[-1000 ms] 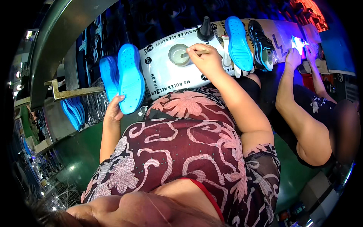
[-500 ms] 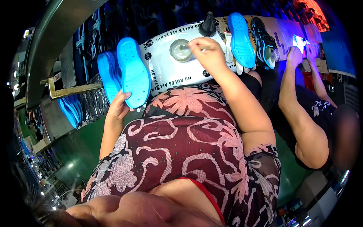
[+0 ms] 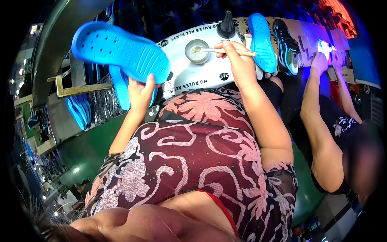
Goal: The person applies glue to the inner surface of blue shoe soles using a small brush. The person repeatedly dips the brush into a container of adhesive, paints the liquid onto a sole, and then places the finished component onto a stack.
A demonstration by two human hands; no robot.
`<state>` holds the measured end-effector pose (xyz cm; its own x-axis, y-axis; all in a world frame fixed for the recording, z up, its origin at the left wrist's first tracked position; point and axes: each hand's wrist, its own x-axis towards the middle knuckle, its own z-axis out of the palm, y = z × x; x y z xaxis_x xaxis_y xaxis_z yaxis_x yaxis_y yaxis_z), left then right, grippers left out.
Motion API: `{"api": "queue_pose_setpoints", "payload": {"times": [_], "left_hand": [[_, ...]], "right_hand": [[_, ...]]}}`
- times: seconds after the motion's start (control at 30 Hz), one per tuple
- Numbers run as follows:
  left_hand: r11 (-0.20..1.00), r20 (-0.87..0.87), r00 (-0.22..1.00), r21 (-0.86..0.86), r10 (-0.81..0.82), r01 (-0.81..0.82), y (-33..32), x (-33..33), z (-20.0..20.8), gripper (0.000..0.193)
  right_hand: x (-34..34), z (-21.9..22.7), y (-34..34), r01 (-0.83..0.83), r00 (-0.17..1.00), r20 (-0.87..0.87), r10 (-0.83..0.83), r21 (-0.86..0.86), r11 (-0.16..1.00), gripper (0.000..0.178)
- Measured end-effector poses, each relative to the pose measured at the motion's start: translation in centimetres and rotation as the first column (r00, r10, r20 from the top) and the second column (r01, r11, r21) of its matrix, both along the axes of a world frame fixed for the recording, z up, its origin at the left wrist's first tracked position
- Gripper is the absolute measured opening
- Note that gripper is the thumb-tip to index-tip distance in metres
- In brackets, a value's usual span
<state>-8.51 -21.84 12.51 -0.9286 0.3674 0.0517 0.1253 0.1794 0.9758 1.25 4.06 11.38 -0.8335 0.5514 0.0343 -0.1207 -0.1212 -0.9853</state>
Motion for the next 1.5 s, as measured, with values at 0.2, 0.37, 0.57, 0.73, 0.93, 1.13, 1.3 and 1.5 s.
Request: {"api": "queue_pose_setpoints", "payload": {"times": [0.2, 0.37, 0.57, 0.73, 0.93, 1.13, 1.3, 1.5], "left_hand": [[0.991, -0.082, 0.995, 0.116, -0.06, 0.07, 3.6, -0.3, 1.3, 0.032], [0.988, -0.321, 0.937, 0.017, -0.139, 0.153, 4.2, -0.3, 1.2, 0.03], [0.976, -0.528, 0.822, -0.077, -0.213, 0.203, 4.5, -0.4, 1.7, 0.02], [0.978, -0.59, 0.785, -0.039, -0.189, 0.206, 4.8, -0.2, 2.4, 0.018], [0.981, -0.568, 0.804, -0.028, -0.174, 0.193, 4.9, 0.1, 2.2, 0.015], [0.98, -0.581, 0.79, -0.081, -0.194, 0.18, 4.2, 0.1, 2.2, 0.014], [0.976, -0.525, 0.824, -0.076, -0.212, 0.202, 4.1, 0.5, 1.9, 0.016], [0.97, -0.732, 0.638, -0.165, -0.24, 0.177, 3.7, 0.0, 1.2, 0.023]], "right_hand": [[2.3, 4.8, -2.8, -0.113, 0.99, -0.051, 0.128, 0.224, 0.968, 0.026], [1.7, 6.0, -2.8, 0.038, 0.968, -0.202, 0.145, 0.694, 0.719, 0.016], [1.0, 5.4, -3.0, 0.067, 0.959, -0.223, 0.177, 0.78, 0.622, 0.012], [1.4, 5.8, -2.5, 0.057, 0.971, -0.188, 0.146, 0.779, 0.625, 0.013], [0.9, 6.0, -2.8, 0.04, 0.966, -0.183, 0.184, 0.807, 0.59, 0.011], [1.0, 5.8, -2.2, 0.055, 0.974, -0.169, 0.153, 0.826, 0.561, 0.007], [1.3, 5.7, -3.1, 0.018, 0.953, -0.189, 0.235, 0.814, 0.58, 0.009], [1.9, 5.3, -3.0, 0.055, 0.978, -0.154, 0.143, 0.844, 0.533, 0.011]]}}
